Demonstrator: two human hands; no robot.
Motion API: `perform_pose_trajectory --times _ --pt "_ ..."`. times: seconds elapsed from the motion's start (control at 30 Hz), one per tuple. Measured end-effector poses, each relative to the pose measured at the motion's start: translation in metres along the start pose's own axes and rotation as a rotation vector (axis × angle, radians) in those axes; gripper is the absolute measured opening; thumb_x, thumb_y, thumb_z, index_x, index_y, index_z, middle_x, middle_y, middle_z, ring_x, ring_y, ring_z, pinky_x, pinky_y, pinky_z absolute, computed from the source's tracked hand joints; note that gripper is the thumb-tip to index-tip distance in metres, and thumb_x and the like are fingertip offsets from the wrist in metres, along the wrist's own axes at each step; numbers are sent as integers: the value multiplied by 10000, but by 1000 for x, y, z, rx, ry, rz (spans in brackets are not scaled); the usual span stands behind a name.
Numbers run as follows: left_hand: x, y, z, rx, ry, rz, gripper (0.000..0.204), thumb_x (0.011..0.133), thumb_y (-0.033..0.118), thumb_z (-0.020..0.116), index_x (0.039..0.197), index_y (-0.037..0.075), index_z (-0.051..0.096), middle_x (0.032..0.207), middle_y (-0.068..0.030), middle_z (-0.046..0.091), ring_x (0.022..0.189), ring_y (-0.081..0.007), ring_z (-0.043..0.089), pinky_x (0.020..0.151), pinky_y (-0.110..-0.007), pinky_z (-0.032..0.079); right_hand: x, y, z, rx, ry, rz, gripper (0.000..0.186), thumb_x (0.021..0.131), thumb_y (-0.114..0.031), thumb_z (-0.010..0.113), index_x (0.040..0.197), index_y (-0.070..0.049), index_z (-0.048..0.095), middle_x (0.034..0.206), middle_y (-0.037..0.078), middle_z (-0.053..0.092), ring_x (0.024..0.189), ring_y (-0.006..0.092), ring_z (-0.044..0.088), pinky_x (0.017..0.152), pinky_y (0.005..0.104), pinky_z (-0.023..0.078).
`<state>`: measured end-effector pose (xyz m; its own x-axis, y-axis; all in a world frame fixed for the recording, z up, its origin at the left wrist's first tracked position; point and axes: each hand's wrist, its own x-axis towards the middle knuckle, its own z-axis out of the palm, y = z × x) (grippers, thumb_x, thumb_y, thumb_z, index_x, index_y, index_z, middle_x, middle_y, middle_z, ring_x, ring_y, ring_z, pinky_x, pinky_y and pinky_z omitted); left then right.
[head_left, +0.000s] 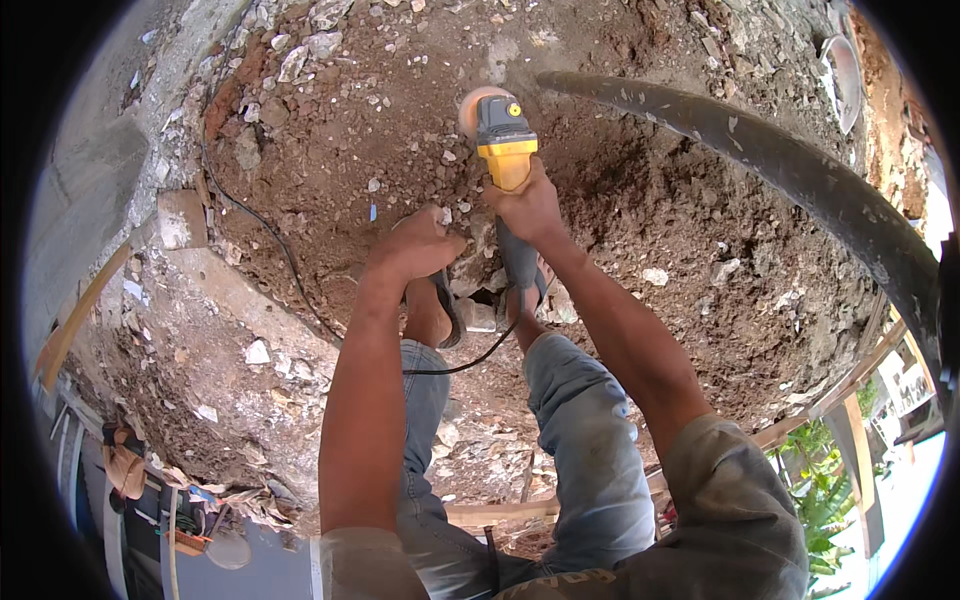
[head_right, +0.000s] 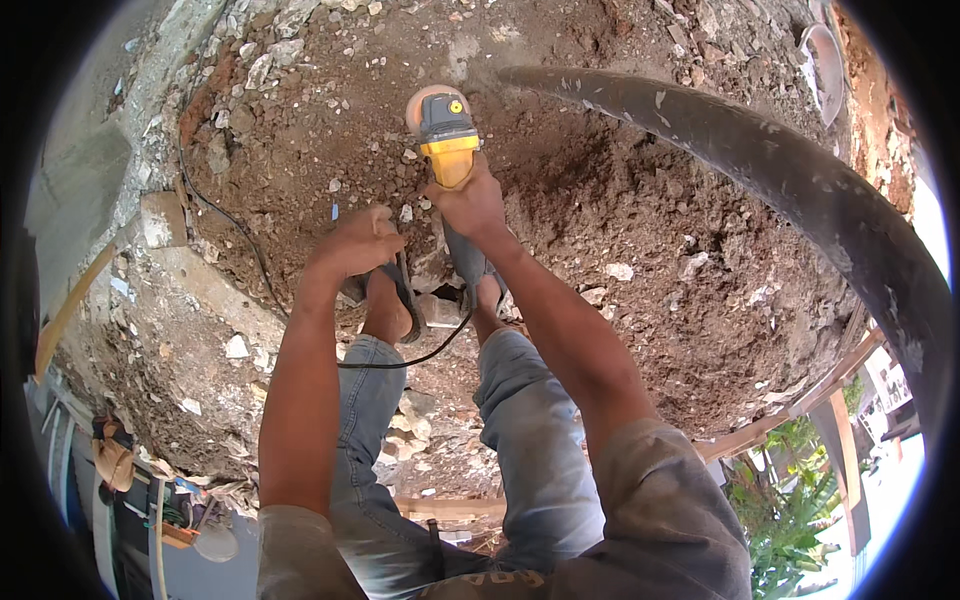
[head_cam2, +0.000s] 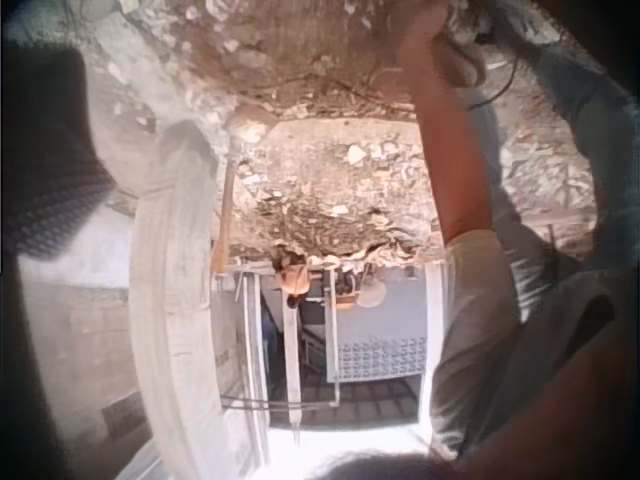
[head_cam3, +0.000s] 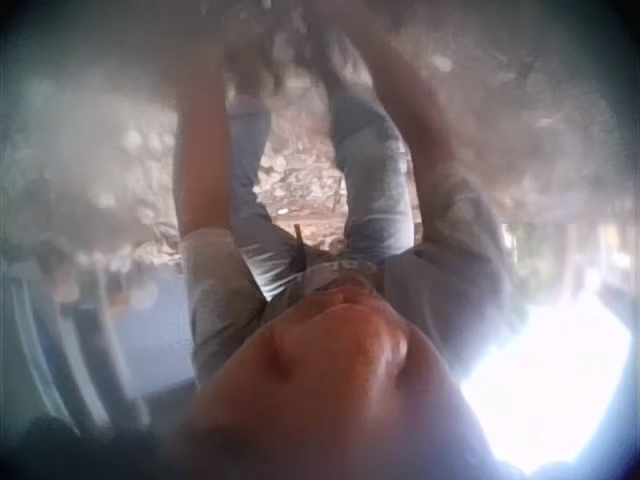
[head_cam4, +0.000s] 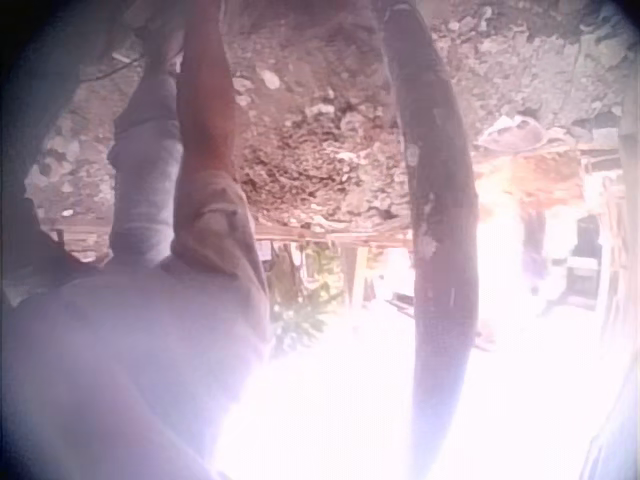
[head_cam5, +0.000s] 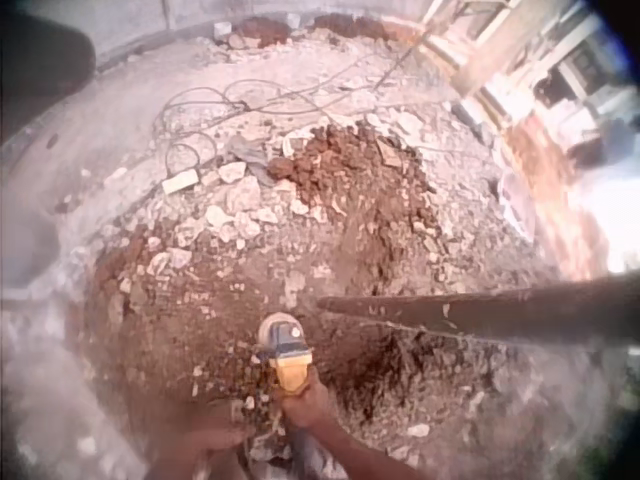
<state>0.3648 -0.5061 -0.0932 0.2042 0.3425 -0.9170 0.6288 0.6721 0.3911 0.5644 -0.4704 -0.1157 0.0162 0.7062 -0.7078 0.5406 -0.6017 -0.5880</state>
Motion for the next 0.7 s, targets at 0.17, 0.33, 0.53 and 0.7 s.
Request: perform_pose_trajectory --times 0.17,0.33,0.53,0.7 --pt "105 54 61 -787 295 86 568 907 538 631 885 -30 620 764 -32 577 729 -144 520 700 -290 441 78 73 23 -23 137 -78 619 735 -336 791 1118 32 473 940 275 685 933 449 682 817 483 543" --pt "195 33 83 -639 165 54 617 842 579 726 962 -24 670 896 -79 655 849 -159 597 776 -316 481 132 122 44 -66 151 8 693 732 -417 781 1131 20 421 954 292 677 926 489 665 799 525 533" --pt "246 36 87 -554 280 53 834 799 618 740 1204 -99 607 1117 -214 674 1048 -268 652 937 -377 488 162 137 46 -54 156 28 681 762 -426 761 1155 25 434 1004 312 676 964 496 654 829 543 528" --pt "273 32 75 -559 170 93 797 836 588 719 1238 -87 590 1190 -215 649 1101 -267 634 987 -379 465 178 131 41 -73 145 65 663 771 -412 751 1153 32 440 1007 314 676 982 490 655 844 536 529"
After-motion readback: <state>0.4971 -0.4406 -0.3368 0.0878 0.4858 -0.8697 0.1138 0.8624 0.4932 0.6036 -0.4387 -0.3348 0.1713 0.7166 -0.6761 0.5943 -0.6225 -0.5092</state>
